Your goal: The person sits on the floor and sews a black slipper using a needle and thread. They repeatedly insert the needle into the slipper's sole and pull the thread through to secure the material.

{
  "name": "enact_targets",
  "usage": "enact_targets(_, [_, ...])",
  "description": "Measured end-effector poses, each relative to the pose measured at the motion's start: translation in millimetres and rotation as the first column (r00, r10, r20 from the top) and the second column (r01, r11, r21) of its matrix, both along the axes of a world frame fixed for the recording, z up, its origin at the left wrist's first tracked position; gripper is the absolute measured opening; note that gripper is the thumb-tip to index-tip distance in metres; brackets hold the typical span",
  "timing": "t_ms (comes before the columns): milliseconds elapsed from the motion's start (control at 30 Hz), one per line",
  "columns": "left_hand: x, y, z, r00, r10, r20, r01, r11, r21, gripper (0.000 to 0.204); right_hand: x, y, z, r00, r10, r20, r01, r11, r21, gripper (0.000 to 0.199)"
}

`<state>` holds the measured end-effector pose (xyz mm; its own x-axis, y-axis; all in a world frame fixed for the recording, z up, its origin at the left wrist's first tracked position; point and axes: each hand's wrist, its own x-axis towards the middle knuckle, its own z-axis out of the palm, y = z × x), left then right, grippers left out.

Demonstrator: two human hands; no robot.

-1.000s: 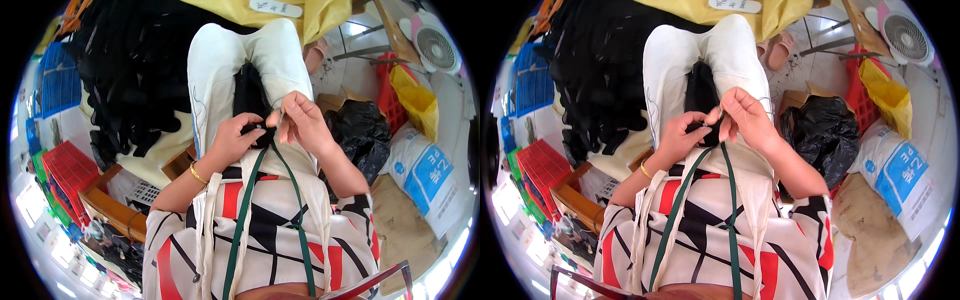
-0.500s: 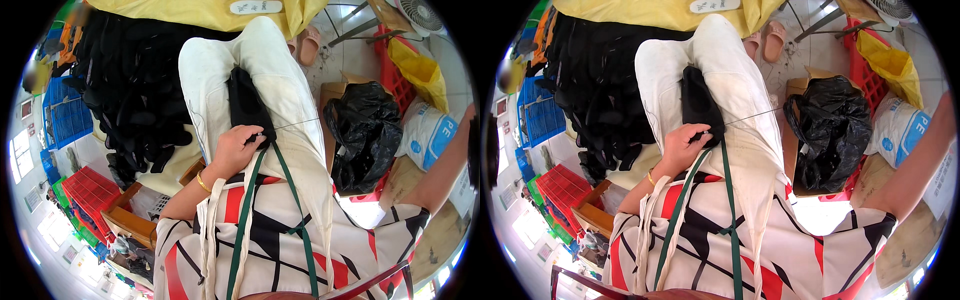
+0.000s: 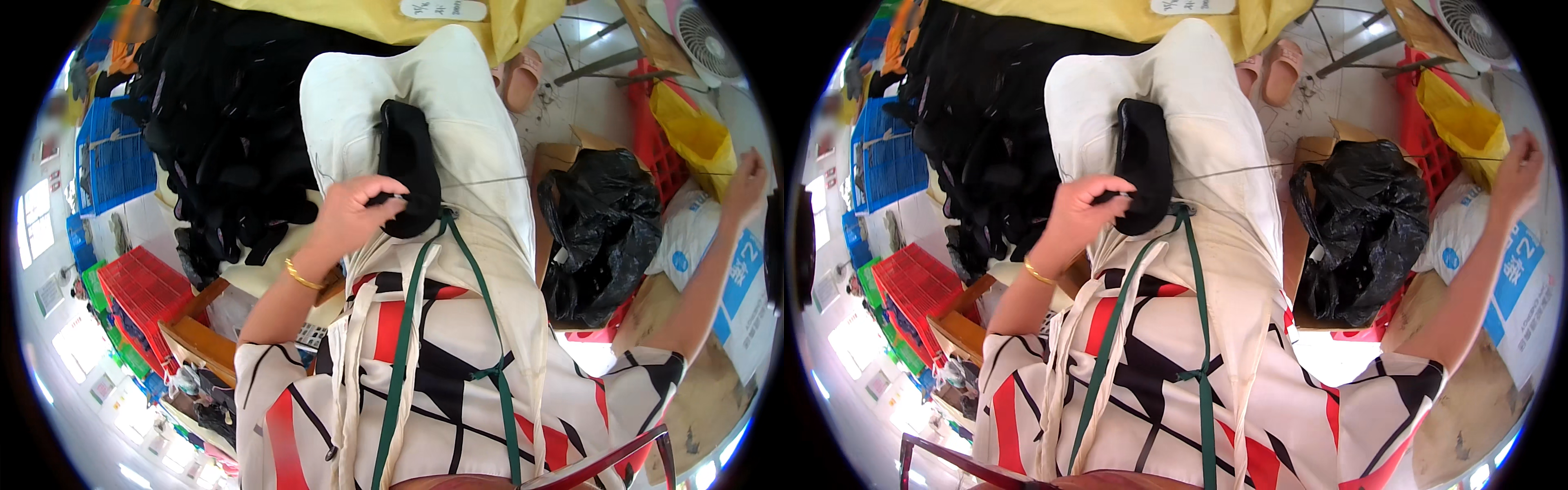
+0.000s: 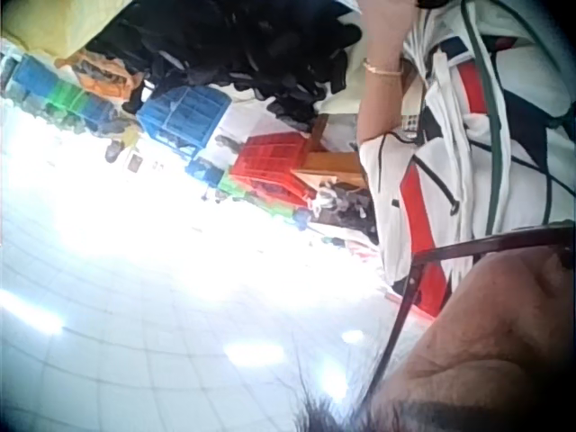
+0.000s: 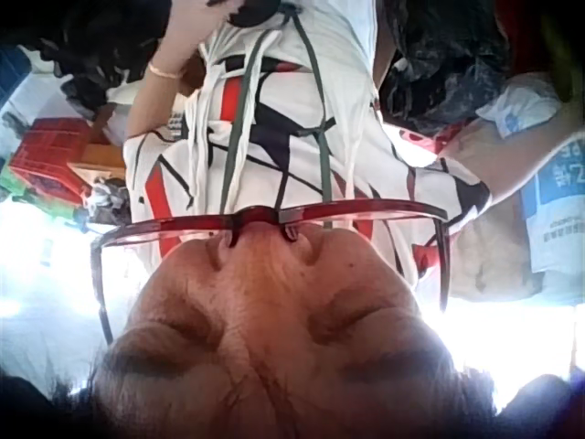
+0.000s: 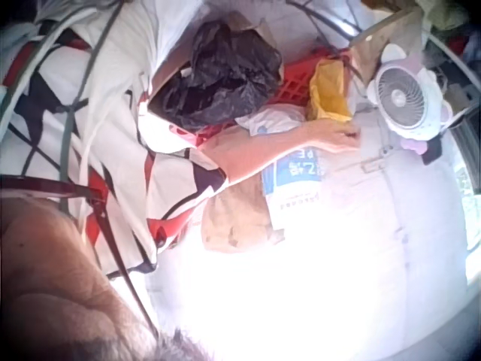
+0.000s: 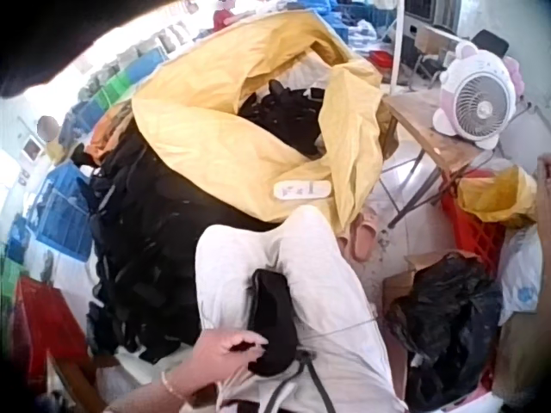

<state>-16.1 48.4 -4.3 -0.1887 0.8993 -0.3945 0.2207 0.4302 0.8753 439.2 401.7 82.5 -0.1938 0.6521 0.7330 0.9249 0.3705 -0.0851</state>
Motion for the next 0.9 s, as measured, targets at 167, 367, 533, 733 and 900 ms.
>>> enact_targets(167, [-31.0,-2.8,12.2,0.836,-0.364,-0.411,0.461,0.872,0.165,0.018,-34.1,-20.7,-99.6,0.987,0.004,-0.162,-0.066,0.924,-0.378,0.029])
enact_targets(367, [-1.0,-37.7,-15.4,0.832,-0.205,-0.516,0.358,0.908,0.218,0.035,-186.9,-140.2,-127.0,0.588,-0.201,-0.784,-0.741,0.254,-0.621,0.018])
enact_targets(533, [5.0,-57.5,-33.5,0.834,-0.034,-0.551,0.296,0.87,0.394,0.038,-261.4,-218.0,-99.5,0.718,0.049,-0.695,-0.64,-0.348,-0.685,0.012])
enact_targets(733, [2.2,-65.3,-44.0,0.814,0.054,-0.579,0.291,0.824,0.486,0.036,-284.9,-249.6,-109.4,0.603,0.501,-0.621,-0.576,-0.265,-0.773,0.013])
enact_targets(900, [-1.2,-65.7,-46.5,0.807,0.082,-0.584,0.295,0.801,0.52,0.036,-289.4,-251.3,-112.1,0.588,0.555,-0.589,-0.535,-0.28,-0.797,0.015])
